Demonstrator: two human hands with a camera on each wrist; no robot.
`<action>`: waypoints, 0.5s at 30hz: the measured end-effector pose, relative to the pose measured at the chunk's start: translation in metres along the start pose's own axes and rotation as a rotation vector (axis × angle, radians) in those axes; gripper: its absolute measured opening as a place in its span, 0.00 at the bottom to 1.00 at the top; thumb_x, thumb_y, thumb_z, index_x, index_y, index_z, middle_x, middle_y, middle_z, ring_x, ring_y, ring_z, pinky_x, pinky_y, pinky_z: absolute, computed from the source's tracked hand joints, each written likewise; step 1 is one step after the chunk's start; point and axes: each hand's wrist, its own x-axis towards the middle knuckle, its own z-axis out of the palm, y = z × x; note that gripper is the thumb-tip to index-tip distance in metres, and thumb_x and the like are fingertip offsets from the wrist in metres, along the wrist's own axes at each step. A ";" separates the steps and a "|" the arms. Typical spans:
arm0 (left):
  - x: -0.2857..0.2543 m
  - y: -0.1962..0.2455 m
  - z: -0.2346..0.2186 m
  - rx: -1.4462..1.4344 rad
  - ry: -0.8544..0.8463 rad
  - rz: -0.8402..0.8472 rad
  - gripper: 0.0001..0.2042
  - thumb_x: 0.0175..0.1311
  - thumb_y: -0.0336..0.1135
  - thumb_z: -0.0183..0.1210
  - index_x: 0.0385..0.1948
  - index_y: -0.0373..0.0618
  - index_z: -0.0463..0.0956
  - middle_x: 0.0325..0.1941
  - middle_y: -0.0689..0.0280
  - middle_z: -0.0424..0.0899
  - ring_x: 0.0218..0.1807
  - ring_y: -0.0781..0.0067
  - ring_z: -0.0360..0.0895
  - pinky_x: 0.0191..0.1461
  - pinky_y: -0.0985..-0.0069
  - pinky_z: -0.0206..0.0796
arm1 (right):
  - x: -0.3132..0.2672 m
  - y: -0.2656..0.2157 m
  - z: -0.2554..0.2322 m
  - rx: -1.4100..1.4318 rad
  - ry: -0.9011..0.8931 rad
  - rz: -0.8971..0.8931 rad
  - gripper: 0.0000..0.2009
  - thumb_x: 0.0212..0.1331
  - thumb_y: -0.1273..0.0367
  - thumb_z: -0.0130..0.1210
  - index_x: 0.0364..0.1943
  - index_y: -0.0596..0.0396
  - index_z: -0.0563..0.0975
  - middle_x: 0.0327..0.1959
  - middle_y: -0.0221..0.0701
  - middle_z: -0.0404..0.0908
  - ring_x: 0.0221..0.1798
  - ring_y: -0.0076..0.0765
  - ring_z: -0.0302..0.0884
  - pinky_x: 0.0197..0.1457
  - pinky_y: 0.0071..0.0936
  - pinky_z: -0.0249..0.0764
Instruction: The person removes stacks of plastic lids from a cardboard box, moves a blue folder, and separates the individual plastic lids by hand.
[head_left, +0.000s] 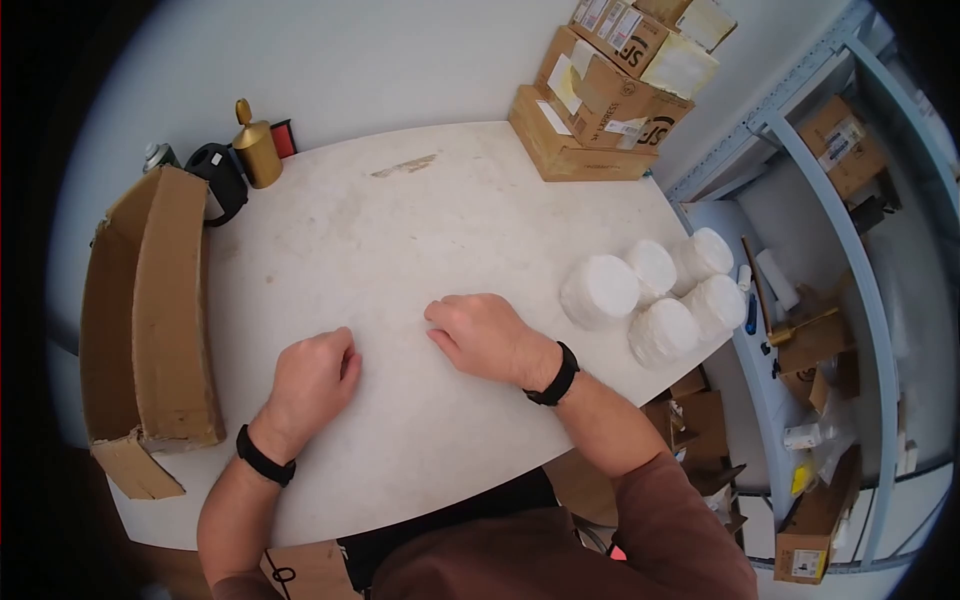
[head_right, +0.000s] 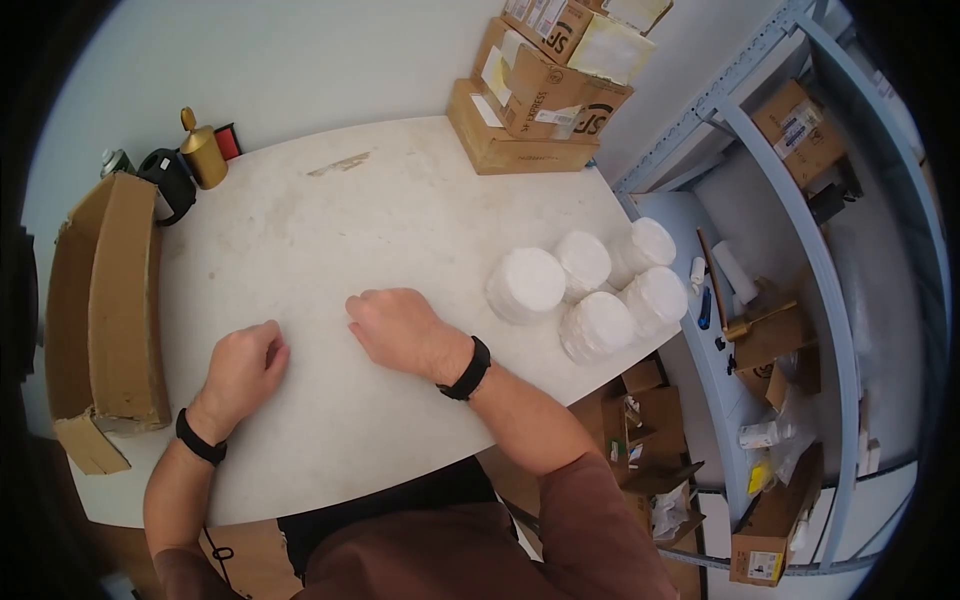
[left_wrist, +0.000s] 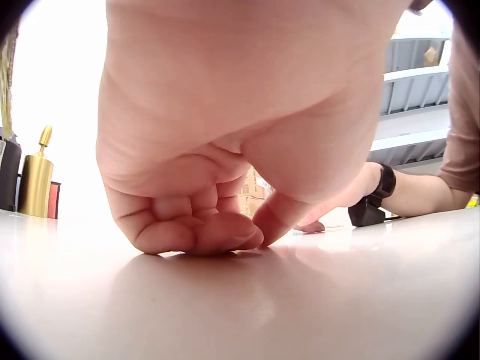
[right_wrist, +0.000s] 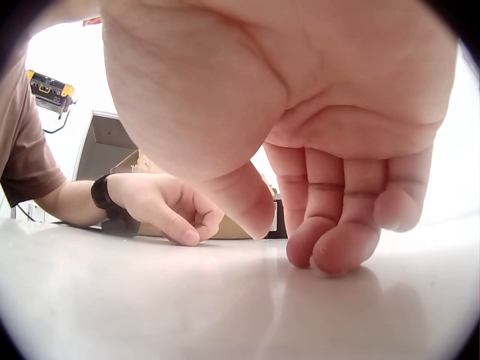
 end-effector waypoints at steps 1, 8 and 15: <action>0.001 0.000 0.002 -0.013 0.004 0.000 0.05 0.66 0.29 0.63 0.31 0.37 0.79 0.30 0.50 0.85 0.35 0.43 0.84 0.41 0.54 0.76 | 0.000 0.000 0.000 0.015 -0.005 0.013 0.05 0.67 0.70 0.63 0.39 0.58 0.81 0.35 0.41 0.86 0.40 0.55 0.86 0.44 0.47 0.82; -0.002 -0.005 0.001 -0.013 -0.048 0.054 0.06 0.67 0.31 0.61 0.32 0.39 0.78 0.30 0.52 0.86 0.34 0.44 0.85 0.41 0.52 0.78 | 0.007 -0.005 -0.003 0.119 -0.012 0.122 0.10 0.66 0.71 0.63 0.48 0.58 0.85 0.34 0.41 0.88 0.37 0.52 0.86 0.45 0.43 0.82; -0.006 -0.010 0.003 -0.051 -0.048 0.078 0.06 0.67 0.31 0.62 0.31 0.39 0.79 0.29 0.51 0.86 0.36 0.43 0.85 0.42 0.52 0.77 | -0.010 -0.015 -0.033 -0.099 0.130 -0.058 0.17 0.62 0.71 0.68 0.54 0.58 0.82 0.54 0.44 0.85 0.57 0.54 0.83 0.57 0.46 0.79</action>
